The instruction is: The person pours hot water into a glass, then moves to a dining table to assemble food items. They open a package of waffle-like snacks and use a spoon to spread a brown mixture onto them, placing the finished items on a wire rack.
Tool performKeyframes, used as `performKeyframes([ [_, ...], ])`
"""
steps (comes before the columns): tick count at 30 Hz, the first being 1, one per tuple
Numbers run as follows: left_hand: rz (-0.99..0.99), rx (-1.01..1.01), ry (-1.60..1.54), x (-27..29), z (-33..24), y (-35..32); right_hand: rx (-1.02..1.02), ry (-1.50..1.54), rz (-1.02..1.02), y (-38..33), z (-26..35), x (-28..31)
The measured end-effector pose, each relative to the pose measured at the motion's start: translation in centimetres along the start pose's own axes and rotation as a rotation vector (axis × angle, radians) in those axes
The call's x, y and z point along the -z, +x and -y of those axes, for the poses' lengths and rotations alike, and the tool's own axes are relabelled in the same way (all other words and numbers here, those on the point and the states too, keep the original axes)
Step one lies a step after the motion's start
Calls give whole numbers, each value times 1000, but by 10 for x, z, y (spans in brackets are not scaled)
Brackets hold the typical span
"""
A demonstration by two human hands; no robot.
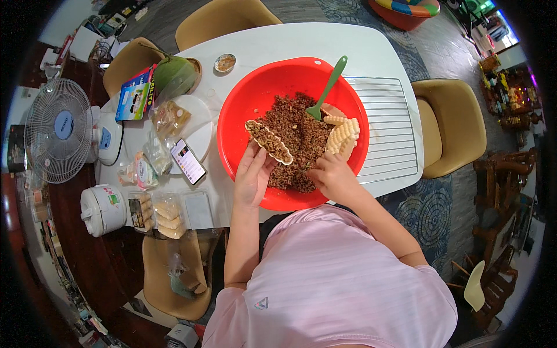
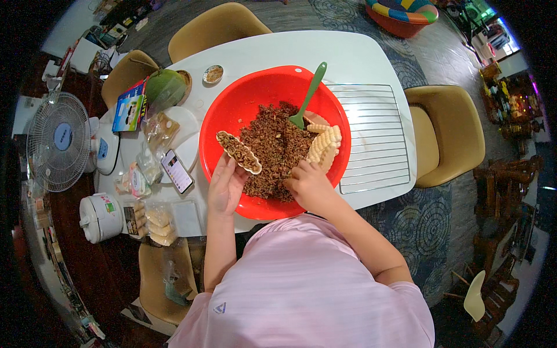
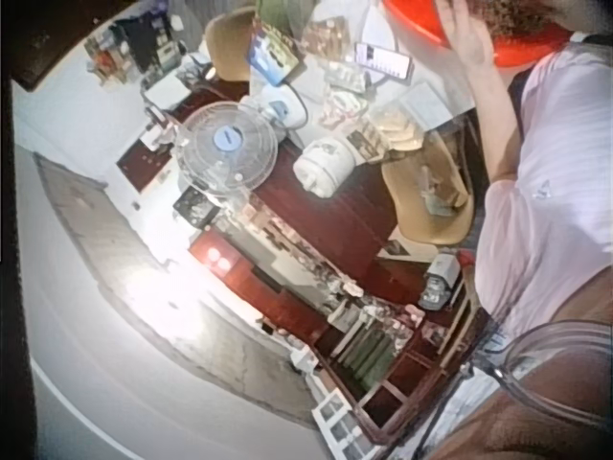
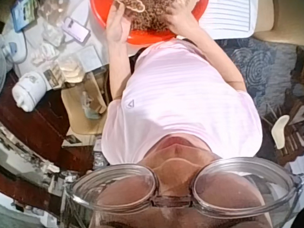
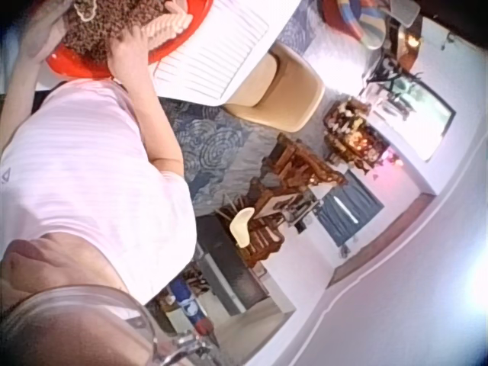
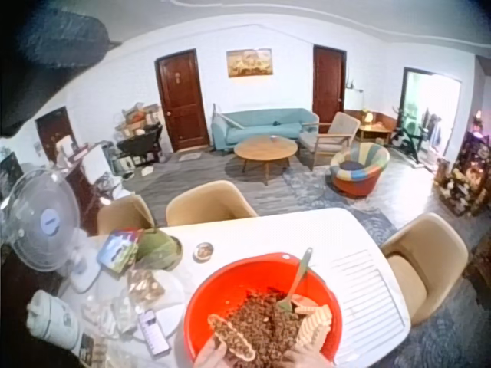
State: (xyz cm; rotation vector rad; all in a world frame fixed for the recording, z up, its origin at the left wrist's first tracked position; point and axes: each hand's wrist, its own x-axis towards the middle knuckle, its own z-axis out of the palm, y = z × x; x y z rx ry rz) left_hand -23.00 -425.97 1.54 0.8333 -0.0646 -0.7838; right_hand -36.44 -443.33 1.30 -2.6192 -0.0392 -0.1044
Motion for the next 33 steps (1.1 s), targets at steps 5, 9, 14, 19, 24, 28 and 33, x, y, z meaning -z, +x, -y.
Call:
performKeyframes([
  [5,41,6,78,-1,6,-2,-64,161,28,-5,-5,-11],
  [9,46,3,187,-20,18,-5,-251,648,-336,11,16,21],
  [14,77,62,248,-31,36,-4,-303,468,-296,14,22,46],
  [19,124,92,224,-40,47,-3,-289,440,-396,-1,9,52],
  [24,156,98,338,-54,43,-2,-442,409,-521,-39,-28,68],
  [28,48,71,521,-43,38,3,-644,303,-664,-96,-75,83],
  [33,-36,72,535,-31,40,6,-853,214,-660,-151,-109,27],
])
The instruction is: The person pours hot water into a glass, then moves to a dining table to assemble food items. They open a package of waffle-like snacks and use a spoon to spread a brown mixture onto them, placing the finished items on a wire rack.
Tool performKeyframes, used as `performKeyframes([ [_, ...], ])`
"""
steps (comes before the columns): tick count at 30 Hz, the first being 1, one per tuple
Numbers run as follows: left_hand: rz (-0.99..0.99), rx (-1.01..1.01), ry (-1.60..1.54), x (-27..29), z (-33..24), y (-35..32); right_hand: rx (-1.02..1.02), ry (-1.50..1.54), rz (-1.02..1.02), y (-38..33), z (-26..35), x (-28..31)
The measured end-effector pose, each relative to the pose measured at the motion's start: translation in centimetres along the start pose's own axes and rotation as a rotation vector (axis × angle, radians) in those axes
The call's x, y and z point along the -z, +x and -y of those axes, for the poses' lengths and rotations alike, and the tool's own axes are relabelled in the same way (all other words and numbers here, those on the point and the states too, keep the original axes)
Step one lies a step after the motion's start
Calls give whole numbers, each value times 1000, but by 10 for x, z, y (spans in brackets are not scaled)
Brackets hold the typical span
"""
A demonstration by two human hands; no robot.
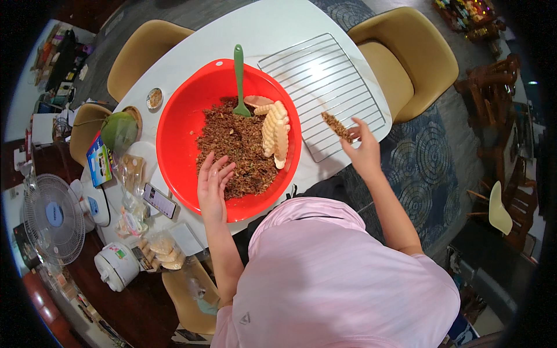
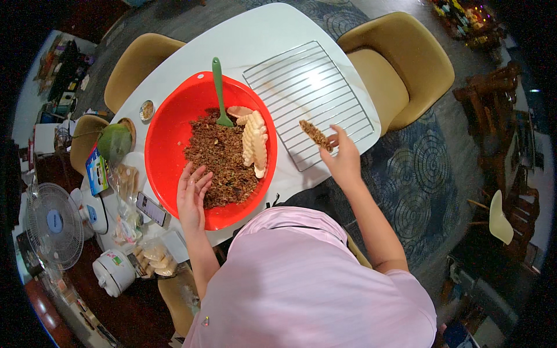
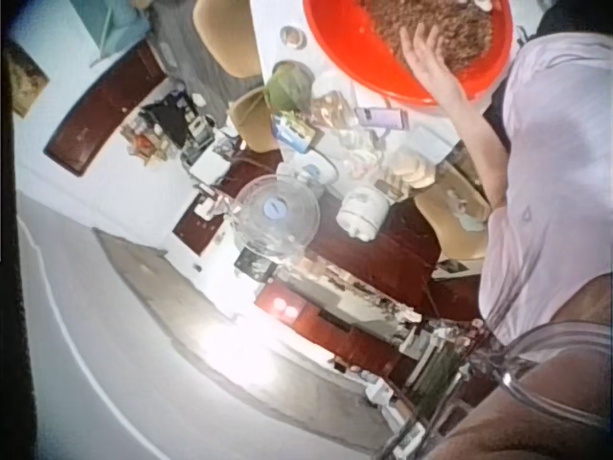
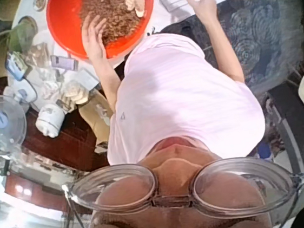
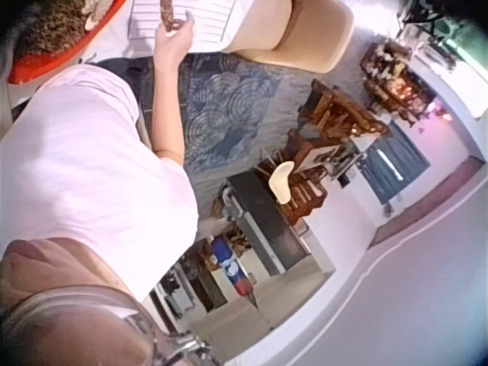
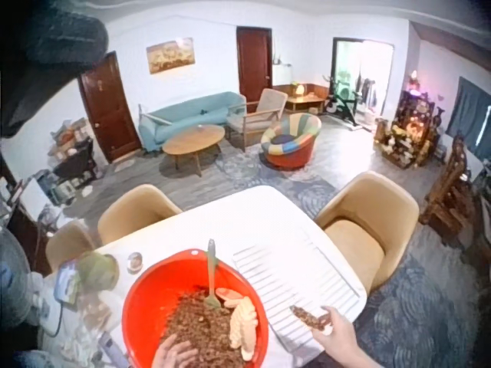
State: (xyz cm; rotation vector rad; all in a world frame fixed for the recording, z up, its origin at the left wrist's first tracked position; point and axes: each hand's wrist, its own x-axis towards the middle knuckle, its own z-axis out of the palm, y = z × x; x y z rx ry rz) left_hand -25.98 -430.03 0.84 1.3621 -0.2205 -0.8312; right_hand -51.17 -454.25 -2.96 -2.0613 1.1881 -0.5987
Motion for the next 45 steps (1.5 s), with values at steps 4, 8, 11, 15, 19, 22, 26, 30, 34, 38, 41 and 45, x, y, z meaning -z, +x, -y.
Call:
performKeyframes([
  [4,-58,24,22,0,4,0,-80,-39,-3,-27,-45,-57],
  [8,-54,38,29,4,8,1,-41,-37,-64,-30,-66,-100],
  [11,-52,46,35,5,6,-1,-20,-60,-98,-29,-73,-116],
  [15,-65,54,56,7,5,-2,-10,-95,-117,-30,-70,-126],
  [19,-56,59,49,11,5,-1,6,-132,-136,-30,-65,-125],
  [22,-53,61,50,13,5,-1,62,-163,-160,-32,-71,-126],
  [26,-43,62,52,14,5,-1,29,-162,-143,-33,-65,-125],
  [30,-35,74,60,15,6,1,21,-168,-136,-33,-63,-126],
  [34,-16,87,52,18,11,3,22,-192,-109,-33,-62,-126],
  [38,-12,88,82,23,12,4,10,-46,-195,-20,-35,-108],
  [41,-14,69,225,13,14,6,138,62,-243,8,9,-86],
  [45,101,25,711,-18,21,17,417,-49,-111,39,68,-69],
])
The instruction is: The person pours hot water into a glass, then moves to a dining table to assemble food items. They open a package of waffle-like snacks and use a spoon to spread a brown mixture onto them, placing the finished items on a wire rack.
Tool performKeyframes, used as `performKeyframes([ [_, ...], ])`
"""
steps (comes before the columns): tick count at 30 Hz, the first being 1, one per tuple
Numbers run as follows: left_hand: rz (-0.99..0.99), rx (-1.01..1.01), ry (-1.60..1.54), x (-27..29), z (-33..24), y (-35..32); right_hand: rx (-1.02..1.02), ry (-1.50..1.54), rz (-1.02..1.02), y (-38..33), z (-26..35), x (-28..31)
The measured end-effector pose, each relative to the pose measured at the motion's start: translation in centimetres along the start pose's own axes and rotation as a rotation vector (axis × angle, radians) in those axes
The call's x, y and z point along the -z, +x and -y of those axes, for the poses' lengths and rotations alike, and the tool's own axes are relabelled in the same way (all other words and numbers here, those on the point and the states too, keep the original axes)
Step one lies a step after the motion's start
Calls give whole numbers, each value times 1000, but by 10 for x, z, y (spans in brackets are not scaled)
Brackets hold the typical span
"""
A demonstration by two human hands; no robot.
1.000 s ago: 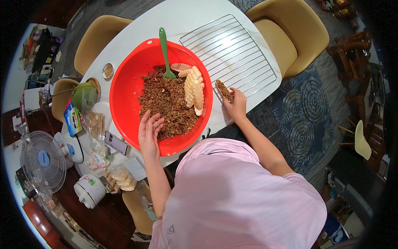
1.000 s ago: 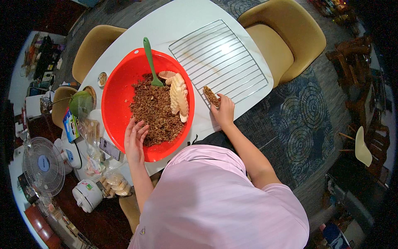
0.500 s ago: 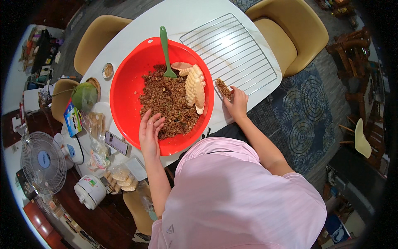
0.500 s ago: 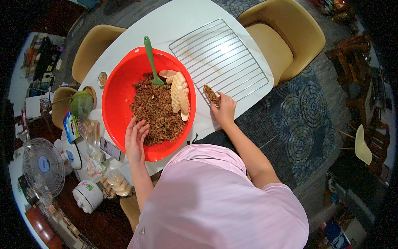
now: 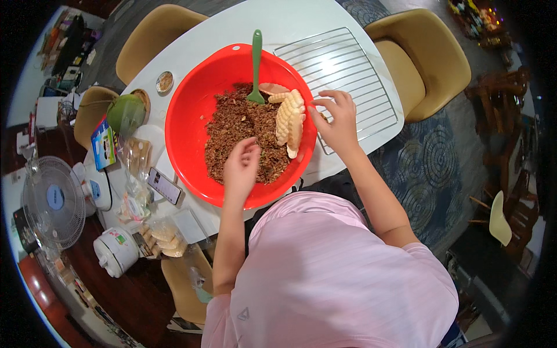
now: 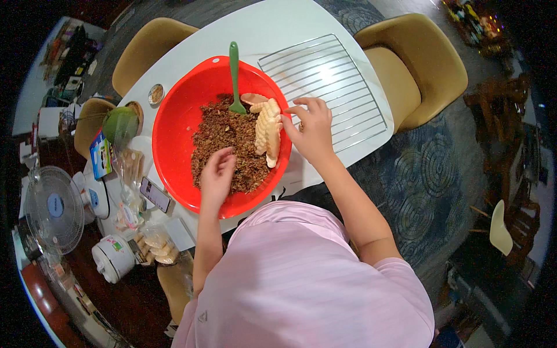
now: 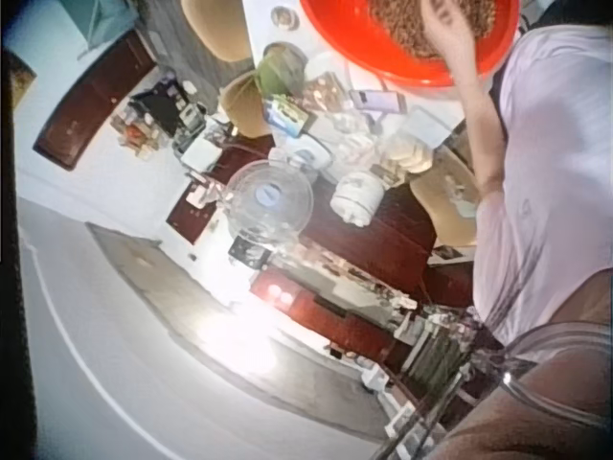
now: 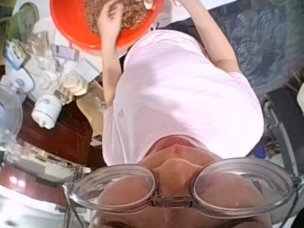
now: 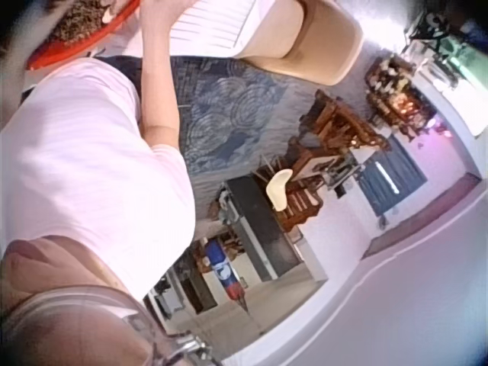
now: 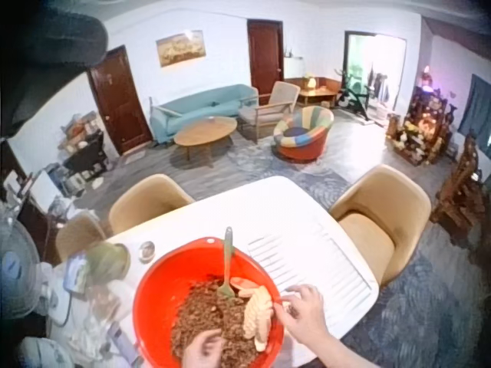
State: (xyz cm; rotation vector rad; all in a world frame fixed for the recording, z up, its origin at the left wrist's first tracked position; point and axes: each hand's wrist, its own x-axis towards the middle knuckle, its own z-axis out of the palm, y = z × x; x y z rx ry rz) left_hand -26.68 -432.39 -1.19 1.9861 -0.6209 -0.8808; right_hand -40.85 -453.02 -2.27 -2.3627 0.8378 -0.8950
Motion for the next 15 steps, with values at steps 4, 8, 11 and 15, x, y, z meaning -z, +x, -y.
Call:
performKeyframes([
  [4,-110,-296,577,-50,-43,21,0,60,0,19,10,-10],
  [8,-107,-211,653,-75,-43,45,-53,120,-59,20,16,-1],
  [11,-139,-256,654,-78,-31,48,-64,127,-76,12,20,10],
  [15,-64,-160,554,-66,-37,41,-126,255,58,-1,39,24],
])
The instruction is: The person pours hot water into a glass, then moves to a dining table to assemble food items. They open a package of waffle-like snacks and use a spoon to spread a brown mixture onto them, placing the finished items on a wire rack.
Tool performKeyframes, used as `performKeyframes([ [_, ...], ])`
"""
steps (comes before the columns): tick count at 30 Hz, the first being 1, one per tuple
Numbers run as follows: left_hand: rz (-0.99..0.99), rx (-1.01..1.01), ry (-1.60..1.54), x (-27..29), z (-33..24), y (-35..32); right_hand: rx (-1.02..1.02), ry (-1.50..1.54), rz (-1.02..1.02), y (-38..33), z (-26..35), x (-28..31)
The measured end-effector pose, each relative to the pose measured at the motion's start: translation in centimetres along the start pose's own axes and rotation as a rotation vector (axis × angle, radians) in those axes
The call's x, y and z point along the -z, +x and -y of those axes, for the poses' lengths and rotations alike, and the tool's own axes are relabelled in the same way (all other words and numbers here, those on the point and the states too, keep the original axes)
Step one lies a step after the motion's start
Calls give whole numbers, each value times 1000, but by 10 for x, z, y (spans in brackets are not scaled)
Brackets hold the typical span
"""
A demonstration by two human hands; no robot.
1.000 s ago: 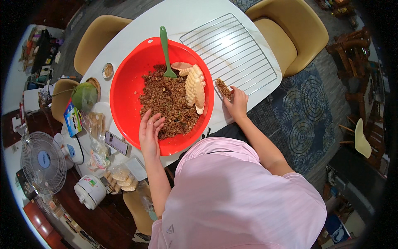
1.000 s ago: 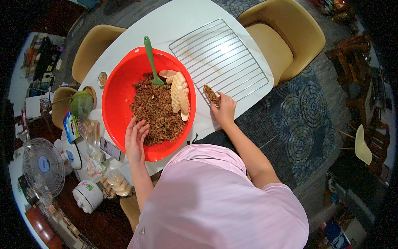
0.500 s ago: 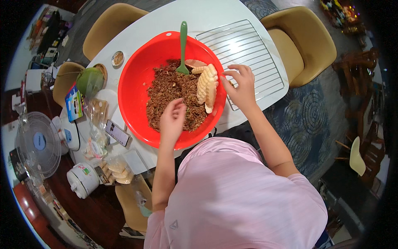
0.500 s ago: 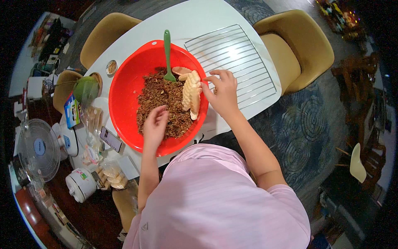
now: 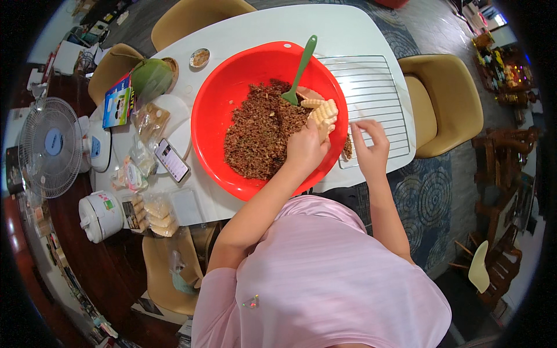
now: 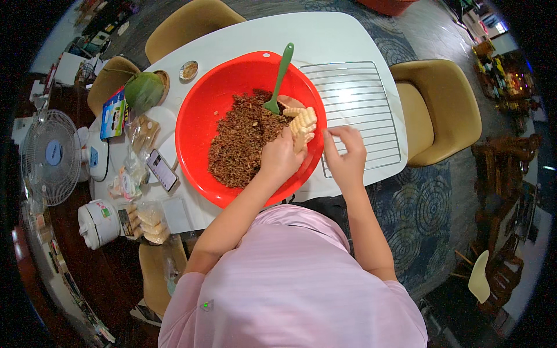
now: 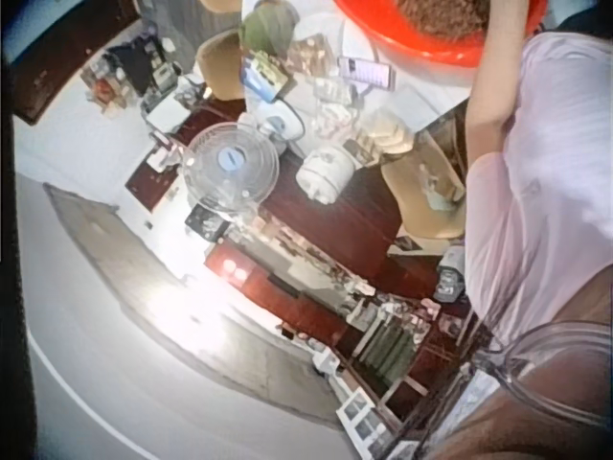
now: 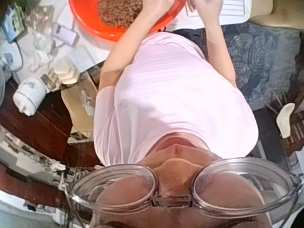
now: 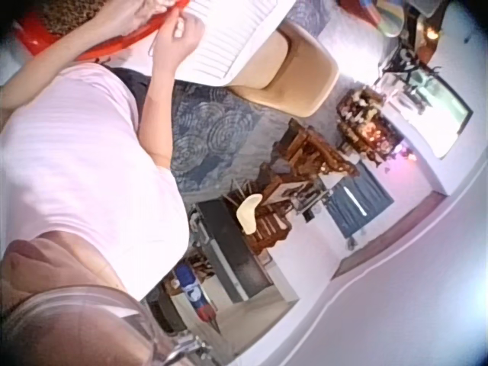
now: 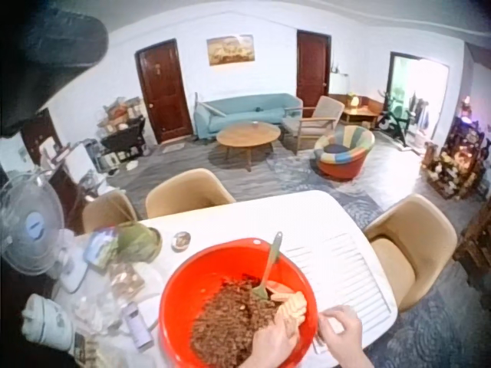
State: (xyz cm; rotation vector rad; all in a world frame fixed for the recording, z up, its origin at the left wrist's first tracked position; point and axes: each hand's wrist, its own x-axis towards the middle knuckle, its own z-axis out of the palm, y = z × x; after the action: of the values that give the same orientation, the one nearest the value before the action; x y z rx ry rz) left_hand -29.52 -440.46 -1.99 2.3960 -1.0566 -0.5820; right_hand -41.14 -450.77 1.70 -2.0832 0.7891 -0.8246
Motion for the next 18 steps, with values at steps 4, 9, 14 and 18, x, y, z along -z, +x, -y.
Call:
performKeyframes([
  [4,-42,41,-601,46,33,-15,77,62,347,-21,28,-8],
  [9,-90,194,-1350,106,107,-50,422,-139,593,-40,37,-53],
  [14,-177,250,-1500,104,146,-87,413,-56,787,-32,18,-86],
  [18,-250,297,-1597,91,166,-103,454,-176,872,-16,17,-108],
])
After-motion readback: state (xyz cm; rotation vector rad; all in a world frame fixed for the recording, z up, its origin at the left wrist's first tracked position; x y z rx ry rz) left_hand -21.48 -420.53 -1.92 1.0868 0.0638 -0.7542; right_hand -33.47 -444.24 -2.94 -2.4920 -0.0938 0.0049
